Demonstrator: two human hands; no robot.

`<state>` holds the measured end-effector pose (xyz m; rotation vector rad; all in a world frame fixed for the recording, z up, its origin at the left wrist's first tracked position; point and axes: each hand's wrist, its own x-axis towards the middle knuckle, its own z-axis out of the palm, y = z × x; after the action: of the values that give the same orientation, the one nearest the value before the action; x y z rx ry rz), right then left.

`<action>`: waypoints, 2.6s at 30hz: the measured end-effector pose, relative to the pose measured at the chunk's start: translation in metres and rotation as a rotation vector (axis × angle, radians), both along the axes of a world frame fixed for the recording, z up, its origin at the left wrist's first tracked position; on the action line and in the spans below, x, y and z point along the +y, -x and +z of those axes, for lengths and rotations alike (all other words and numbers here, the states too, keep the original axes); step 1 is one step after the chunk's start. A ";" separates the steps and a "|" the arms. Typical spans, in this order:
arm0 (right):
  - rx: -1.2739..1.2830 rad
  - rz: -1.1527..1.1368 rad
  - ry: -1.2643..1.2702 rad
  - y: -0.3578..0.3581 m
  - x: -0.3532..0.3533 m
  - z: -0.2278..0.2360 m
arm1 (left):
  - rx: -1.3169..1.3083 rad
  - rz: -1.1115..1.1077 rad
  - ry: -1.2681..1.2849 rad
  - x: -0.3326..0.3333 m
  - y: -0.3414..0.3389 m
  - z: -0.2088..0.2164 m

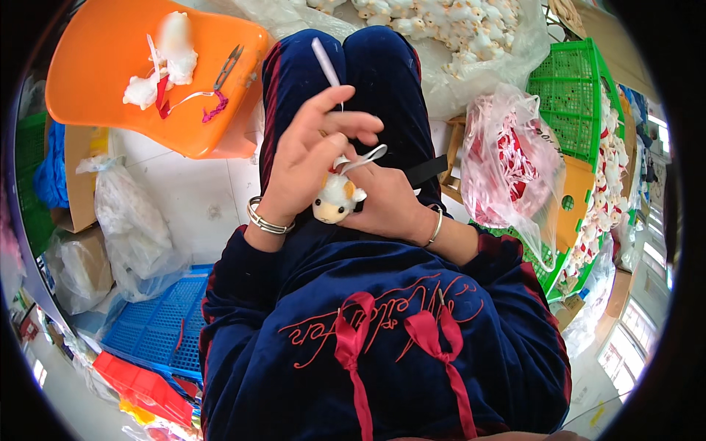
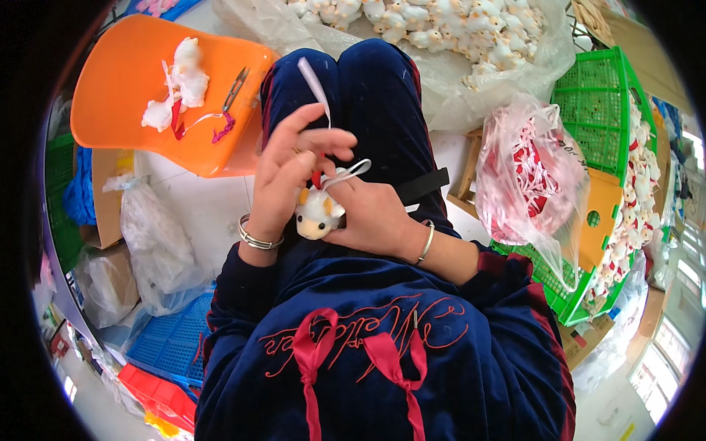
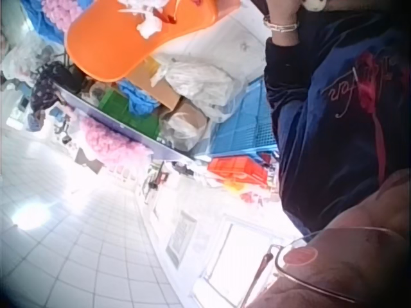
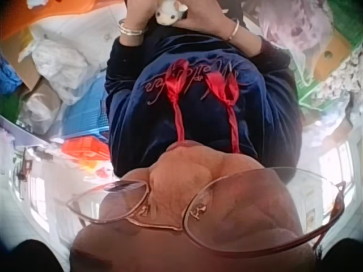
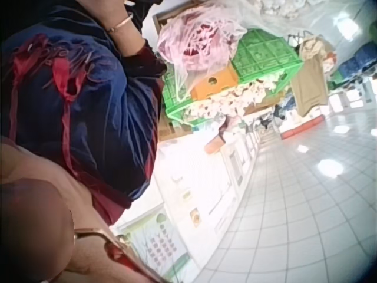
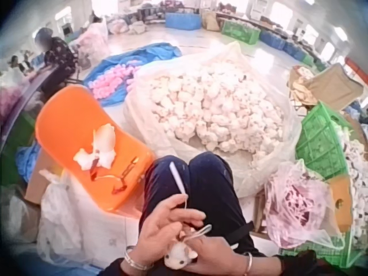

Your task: The person sits cross-legged on the floor and ties red ribbons around the necks of small white plush toys. They pick up each toy, wrap the ribbon, and tie a knot, then place the finished toy into a green crate.

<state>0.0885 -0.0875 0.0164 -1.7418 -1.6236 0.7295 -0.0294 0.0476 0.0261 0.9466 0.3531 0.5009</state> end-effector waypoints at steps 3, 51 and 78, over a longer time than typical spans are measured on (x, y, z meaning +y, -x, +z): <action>0.137 0.025 -0.028 -0.009 0.001 0.004 | 0.006 0.225 -0.178 0.012 0.016 -0.018; 0.425 -0.120 0.257 -0.054 -0.006 0.018 | 0.376 -0.189 -0.227 -0.019 0.027 -0.016; -0.089 0.039 0.180 -0.057 -0.013 0.005 | 0.738 -0.257 -0.579 -0.017 0.017 -0.007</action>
<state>0.1460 -0.1001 0.0214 -1.8974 -1.7002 0.8498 -0.0468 0.0307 0.0190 1.7130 0.7588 -0.0163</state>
